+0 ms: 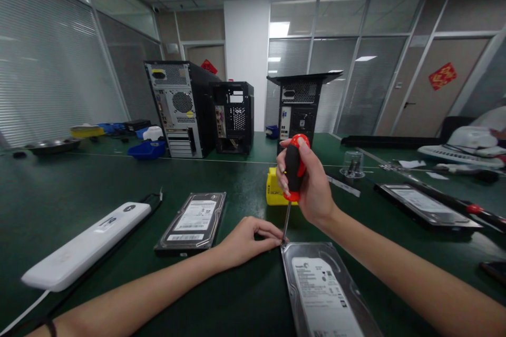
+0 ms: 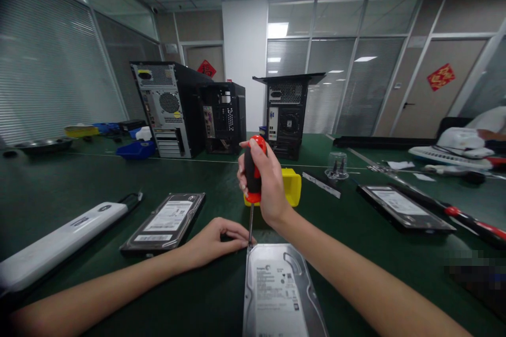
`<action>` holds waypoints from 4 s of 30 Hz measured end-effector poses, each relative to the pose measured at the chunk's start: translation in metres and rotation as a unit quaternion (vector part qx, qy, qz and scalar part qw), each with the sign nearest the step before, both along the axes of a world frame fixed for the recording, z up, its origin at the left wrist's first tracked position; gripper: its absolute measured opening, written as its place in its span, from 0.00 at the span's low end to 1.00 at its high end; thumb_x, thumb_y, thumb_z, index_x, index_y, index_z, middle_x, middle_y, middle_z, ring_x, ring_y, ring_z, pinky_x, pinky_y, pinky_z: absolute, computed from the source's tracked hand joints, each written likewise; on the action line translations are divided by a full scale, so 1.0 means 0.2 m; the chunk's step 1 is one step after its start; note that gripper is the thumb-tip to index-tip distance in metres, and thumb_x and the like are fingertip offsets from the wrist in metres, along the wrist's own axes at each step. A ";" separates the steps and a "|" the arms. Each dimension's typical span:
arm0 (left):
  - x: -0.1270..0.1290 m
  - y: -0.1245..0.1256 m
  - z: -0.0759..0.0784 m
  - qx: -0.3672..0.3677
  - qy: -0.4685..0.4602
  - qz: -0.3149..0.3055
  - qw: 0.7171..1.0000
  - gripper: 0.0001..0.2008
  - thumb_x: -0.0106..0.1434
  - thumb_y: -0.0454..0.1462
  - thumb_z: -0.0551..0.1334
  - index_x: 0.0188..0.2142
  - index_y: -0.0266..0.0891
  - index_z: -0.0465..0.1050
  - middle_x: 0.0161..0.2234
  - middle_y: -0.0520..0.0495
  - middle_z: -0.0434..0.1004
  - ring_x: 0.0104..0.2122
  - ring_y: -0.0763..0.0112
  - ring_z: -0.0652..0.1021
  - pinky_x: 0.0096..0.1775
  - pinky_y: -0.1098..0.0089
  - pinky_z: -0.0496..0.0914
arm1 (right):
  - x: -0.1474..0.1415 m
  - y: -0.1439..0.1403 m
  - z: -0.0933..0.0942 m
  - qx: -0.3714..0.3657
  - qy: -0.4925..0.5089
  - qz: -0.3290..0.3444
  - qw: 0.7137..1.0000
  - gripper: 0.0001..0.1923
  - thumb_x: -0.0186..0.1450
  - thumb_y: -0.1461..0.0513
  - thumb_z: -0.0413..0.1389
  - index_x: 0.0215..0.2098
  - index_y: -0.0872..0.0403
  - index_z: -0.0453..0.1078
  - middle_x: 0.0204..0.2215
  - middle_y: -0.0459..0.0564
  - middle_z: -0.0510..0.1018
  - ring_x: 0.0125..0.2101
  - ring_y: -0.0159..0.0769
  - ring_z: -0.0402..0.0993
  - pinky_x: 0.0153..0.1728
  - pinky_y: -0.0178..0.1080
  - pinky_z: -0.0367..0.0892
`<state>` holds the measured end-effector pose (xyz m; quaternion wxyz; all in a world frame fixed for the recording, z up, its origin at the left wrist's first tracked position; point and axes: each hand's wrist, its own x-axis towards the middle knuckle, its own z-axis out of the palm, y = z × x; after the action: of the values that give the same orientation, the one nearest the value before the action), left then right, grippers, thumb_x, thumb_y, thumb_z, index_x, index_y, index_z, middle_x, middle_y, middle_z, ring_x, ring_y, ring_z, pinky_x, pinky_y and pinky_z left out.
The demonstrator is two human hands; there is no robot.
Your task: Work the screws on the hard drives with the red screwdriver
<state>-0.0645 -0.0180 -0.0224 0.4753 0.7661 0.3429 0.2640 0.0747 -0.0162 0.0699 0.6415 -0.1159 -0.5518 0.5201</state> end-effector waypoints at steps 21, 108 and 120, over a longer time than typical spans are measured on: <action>0.00 0.01 0.00 0.006 0.005 -0.003 1.000 0.13 0.59 0.37 0.61 0.40 0.31 0.76 0.38 0.42 0.80 0.39 0.66 0.79 0.43 0.69 0.71 | 0.01 -0.01 0.00 -0.009 0.025 0.001 1.000 0.21 0.64 0.46 0.46 0.31 0.55 0.64 0.18 0.41 0.63 0.14 0.23 0.58 0.11 0.27 0.54; -0.01 0.01 -0.03 0.000 -0.009 -0.009 1.000 0.13 0.59 0.39 0.61 0.39 0.32 0.76 0.38 0.42 0.80 0.39 0.66 0.79 0.43 0.69 0.71 | 0.00 -0.01 0.02 0.019 -0.029 -0.039 0.999 0.12 0.60 0.56 0.57 0.33 0.50 0.57 0.25 0.37 0.68 0.15 0.22 0.61 0.15 0.28 0.59; -0.01 0.02 -0.04 0.017 -0.004 -0.011 1.000 0.13 0.59 0.39 0.61 0.40 0.32 0.76 0.38 0.43 0.80 0.39 0.66 0.79 0.43 0.70 0.70 | 0.01 0.00 0.01 0.012 -0.030 -0.026 0.999 0.12 0.62 0.53 0.54 0.34 0.52 0.60 0.22 0.40 0.68 0.20 0.26 0.64 0.24 0.31 0.63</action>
<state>-0.0669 -0.0141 -0.0299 0.4661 0.7766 0.3281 0.2683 0.0761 -0.0155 0.0726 0.6395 -0.1385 -0.5736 0.4928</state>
